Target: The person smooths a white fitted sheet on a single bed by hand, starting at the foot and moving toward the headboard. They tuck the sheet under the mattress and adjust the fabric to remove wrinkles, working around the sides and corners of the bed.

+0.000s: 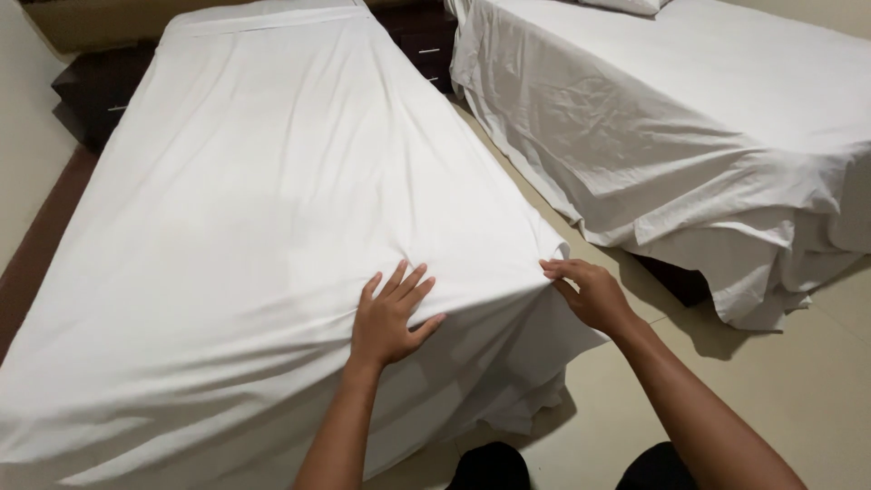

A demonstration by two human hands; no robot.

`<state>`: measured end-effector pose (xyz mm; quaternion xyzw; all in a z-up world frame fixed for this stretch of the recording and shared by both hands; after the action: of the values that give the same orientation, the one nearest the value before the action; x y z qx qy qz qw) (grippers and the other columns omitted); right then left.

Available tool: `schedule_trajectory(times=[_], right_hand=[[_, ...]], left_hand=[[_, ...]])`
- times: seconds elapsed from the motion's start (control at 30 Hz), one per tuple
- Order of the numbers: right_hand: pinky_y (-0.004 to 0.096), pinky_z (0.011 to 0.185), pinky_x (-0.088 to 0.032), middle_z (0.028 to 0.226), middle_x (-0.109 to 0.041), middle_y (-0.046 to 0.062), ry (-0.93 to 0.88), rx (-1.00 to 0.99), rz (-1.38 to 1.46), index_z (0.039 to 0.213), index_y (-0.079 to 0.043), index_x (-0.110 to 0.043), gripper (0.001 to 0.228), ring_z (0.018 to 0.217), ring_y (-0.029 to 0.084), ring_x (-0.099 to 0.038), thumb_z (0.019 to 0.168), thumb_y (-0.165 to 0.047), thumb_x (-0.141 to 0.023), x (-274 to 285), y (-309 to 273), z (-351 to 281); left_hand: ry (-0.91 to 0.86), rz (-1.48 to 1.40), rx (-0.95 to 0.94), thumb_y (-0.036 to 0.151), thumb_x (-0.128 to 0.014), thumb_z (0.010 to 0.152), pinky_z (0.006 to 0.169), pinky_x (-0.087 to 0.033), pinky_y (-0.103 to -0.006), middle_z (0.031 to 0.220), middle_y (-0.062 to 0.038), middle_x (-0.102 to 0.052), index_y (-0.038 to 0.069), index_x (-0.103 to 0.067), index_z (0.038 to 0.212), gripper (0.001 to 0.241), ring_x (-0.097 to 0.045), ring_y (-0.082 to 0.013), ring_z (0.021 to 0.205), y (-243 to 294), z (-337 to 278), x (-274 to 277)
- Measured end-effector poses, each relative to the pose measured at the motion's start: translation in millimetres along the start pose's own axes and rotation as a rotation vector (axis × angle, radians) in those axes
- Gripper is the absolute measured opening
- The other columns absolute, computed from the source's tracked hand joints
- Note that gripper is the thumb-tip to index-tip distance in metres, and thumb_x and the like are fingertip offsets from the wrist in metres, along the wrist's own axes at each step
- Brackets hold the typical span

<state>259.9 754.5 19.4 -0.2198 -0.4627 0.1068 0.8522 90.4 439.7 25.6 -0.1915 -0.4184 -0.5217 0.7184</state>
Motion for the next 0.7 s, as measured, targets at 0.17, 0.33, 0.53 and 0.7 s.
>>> schedule_trajectory(times=[0.17,0.33,0.53,0.7], right_hand=[[0.038,0.093,-0.058,0.123,-0.076,0.004,0.047,-0.050,0.028,0.114,-0.015,-0.077,0.023,0.117,0.024,-0.069,0.092,-0.014,-0.073,4,-2,-6],[0.040,0.099,-0.054,0.134,-0.068,0.006,0.134,-0.094,-0.044,0.134,-0.016,-0.068,0.045,0.124,0.027,-0.063,0.089,-0.014,-0.073,-4,30,-11],[0.041,0.098,-0.052,0.138,-0.065,0.008,0.175,-0.129,-0.047,0.141,-0.012,-0.061,0.055,0.121,0.030,-0.062,0.087,-0.014,-0.074,-27,41,-6],[0.039,0.098,-0.055,0.118,-0.074,0.008,0.293,-0.222,0.063,0.132,-0.011,-0.070,0.036,0.114,0.026,-0.066,0.096,-0.012,-0.071,-43,54,7]], left_hand=[[-0.043,-0.006,0.072,0.055,-0.070,0.087,0.119,-0.025,-0.0527,0.150,-0.002,-0.056,0.019,-0.070,0.130,0.056,-0.042,-0.0240,0.146,9,9,-4],[-0.051,-0.047,-0.005,0.048,-0.073,0.089,0.118,-0.030,-0.0527,0.150,-0.010,-0.056,0.012,-0.069,0.130,0.055,-0.042,-0.0289,0.147,31,32,-49],[-0.046,-0.130,-0.233,0.039,-0.077,0.086,0.113,-0.036,-0.0513,0.151,-0.013,-0.054,0.008,-0.063,0.136,0.061,-0.042,-0.0351,0.146,82,79,-88],[0.021,-0.074,-0.192,0.039,-0.074,0.088,0.113,-0.037,-0.0513,0.151,-0.012,-0.055,0.008,-0.060,0.139,0.061,-0.044,-0.0331,0.145,89,113,-117]])
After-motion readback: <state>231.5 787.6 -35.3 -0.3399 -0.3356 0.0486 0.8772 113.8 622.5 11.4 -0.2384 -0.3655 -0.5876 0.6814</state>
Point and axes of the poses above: each hand's wrist, its own z-axis towards the middle knuckle, its own x-axis out of the back of the hand, y = z × x, the point moved 2 cm from there along z, towards the middle knuckle
